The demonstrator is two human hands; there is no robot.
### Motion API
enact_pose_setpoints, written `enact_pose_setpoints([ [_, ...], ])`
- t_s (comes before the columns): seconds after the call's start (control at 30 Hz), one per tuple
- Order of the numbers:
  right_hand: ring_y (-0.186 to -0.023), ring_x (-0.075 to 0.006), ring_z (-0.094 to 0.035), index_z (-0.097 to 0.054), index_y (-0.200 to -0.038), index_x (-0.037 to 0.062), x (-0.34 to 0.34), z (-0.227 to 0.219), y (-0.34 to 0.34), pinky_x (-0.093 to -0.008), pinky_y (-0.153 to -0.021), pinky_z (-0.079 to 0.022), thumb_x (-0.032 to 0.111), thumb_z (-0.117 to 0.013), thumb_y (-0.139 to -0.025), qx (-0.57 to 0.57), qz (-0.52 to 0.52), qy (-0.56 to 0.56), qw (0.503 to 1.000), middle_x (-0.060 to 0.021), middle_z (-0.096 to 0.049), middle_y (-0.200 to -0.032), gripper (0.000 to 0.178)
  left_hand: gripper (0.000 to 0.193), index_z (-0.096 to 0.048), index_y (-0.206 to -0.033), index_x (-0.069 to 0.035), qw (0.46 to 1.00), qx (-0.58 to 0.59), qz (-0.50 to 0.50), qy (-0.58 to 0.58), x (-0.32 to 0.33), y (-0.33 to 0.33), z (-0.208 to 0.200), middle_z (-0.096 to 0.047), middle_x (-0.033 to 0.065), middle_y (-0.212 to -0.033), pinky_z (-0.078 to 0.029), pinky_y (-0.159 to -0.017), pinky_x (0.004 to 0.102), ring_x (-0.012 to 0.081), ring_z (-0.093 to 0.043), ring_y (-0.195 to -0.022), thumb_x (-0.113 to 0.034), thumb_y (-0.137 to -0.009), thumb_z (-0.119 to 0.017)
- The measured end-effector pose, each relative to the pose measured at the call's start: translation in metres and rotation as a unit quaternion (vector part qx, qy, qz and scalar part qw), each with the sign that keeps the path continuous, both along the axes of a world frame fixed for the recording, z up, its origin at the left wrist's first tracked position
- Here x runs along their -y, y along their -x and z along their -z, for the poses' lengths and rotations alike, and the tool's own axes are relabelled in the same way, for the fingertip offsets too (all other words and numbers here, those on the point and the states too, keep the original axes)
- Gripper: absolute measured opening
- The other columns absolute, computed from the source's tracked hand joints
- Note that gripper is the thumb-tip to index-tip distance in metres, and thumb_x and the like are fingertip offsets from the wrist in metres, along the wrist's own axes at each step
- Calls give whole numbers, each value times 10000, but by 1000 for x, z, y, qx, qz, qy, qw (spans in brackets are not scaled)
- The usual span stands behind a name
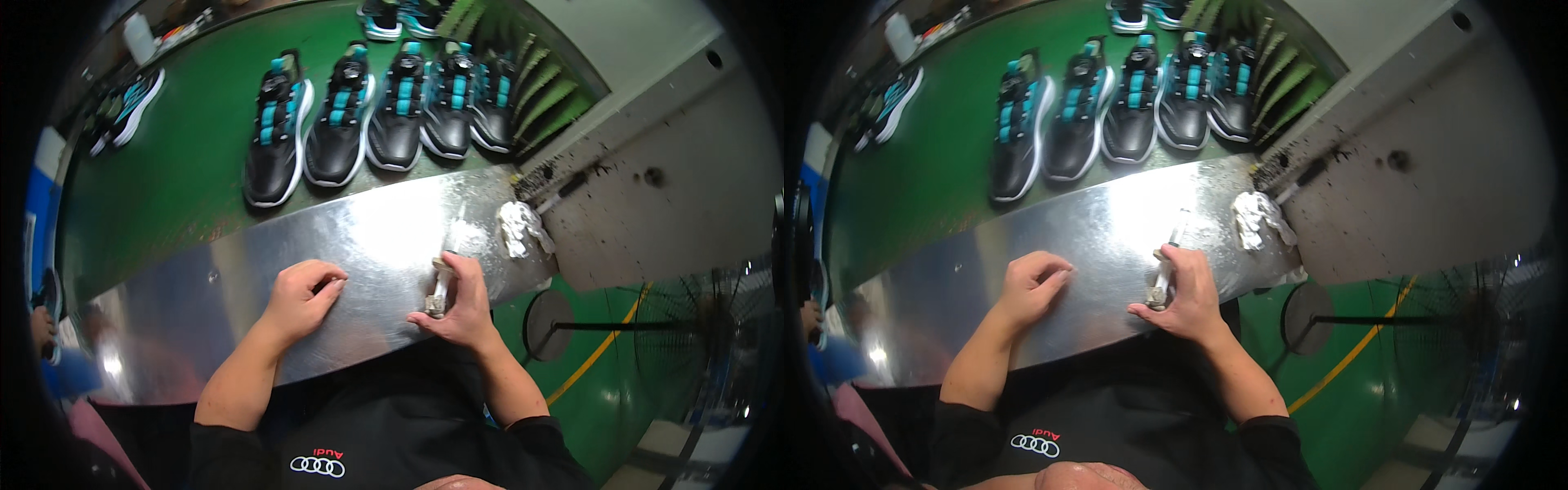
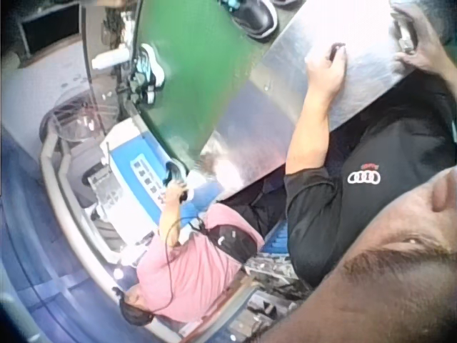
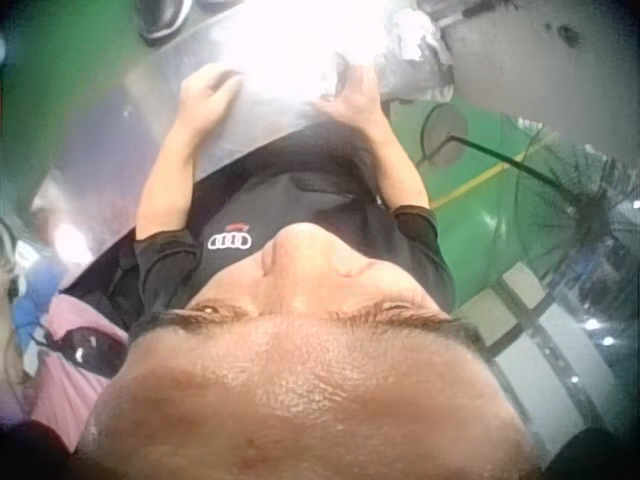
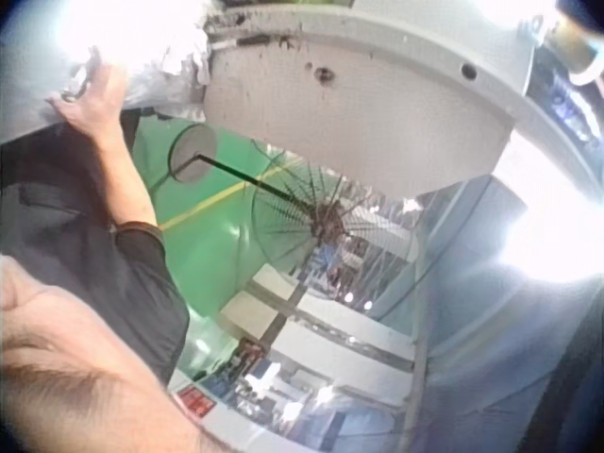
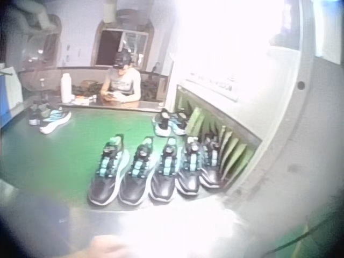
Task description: The person takes shoes, applies liquid adhesive along the sole seams using a syringe, and places the shoes onto a conveyor belt by hand.
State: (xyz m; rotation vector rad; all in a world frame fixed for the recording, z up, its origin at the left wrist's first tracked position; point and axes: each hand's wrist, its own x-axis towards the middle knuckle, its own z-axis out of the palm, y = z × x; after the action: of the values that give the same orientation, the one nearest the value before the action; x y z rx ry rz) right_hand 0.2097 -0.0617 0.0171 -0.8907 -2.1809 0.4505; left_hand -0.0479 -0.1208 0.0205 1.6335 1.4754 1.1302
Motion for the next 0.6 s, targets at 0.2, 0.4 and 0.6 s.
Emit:
enact_pose_setpoints([
  [0.2,-894,-316,-523,-433,-1206,-3,-10,6,8,-397,-809,-433,463,-770,-622,-19,-16,1,1000,-156,-533,-1045,820,114,-607,-814,11,997,59,-12,45,-7,8,8,-572,47,-726,-438,-620,248,128,-532,-658,-75,-852,-543],
  [0.4,-855,-290,-511,-415,-1229,18,-3,11,36,-379,-788,-430,498,-731,-672,-29,-5,-1,1000,-131,-518,-1019,800,171,-567,-906,-35,996,6,-50,80,13,44,35,-553,55,-807,-426,-665,296,164,-521,-730,-190,-913,-495],
  [0.6,-908,-300,-483,-383,-1253,58,4,15,27,-398,-826,-410,472,-751,-613,-49,-2,19,999,-129,-482,-1003,847,185,-565,-900,-42,997,-71,-5,23,15,55,44,-554,67,-855,-423,-685,309,177,-511,-760,-199,-923,-470],
])
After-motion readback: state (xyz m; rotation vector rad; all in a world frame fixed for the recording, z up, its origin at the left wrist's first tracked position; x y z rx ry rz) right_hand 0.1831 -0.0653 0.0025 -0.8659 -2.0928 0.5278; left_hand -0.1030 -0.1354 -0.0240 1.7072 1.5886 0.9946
